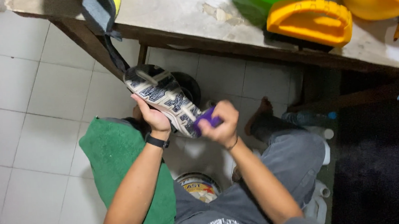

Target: The person scrubs the sole of a sneaker with a purple brush, then uses a smaller brush to clean the grooves. They rinse the shoe with water from a bottle and wipe it with a blue cloth.

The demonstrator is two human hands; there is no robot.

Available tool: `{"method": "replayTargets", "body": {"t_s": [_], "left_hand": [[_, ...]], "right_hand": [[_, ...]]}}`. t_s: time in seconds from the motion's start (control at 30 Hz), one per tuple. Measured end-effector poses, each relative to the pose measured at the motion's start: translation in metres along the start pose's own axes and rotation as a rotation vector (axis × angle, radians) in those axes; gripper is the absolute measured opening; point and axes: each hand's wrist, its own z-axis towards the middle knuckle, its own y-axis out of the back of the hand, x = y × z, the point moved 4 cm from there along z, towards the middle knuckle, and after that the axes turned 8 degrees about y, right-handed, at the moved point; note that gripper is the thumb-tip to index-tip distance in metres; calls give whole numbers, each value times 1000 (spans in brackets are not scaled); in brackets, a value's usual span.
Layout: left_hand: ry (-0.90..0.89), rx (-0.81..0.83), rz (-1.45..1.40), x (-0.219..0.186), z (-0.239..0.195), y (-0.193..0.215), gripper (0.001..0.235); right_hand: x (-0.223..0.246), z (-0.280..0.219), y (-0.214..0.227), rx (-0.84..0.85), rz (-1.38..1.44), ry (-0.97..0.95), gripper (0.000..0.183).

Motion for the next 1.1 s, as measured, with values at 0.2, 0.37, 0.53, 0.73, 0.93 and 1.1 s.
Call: {"method": "replayTargets", "body": {"t_s": [0.2,0.37,0.53,0.73,0.93,1.1], "left_hand": [[318,132,-11,-5,-39,-46,56],[465,142,-13,-6,-41,-53,53],[706,141,107,-7,-77,-62,44],[877,278,77,3,-79,-51,48],[1136,327,87,32,-86,-21,54],[1147,547,321,14,-88,-23,56]], "right_hand": [[-12,-5,2,68,-55,-53,46],[42,15,-18,77,33,75,52],[9,16,5,67,-86,17,45],[36,18,-10,120,88,179,52],[-1,25,18,22,-112,-59,41],[-28,15,41,17,-132,-123,43]]}}
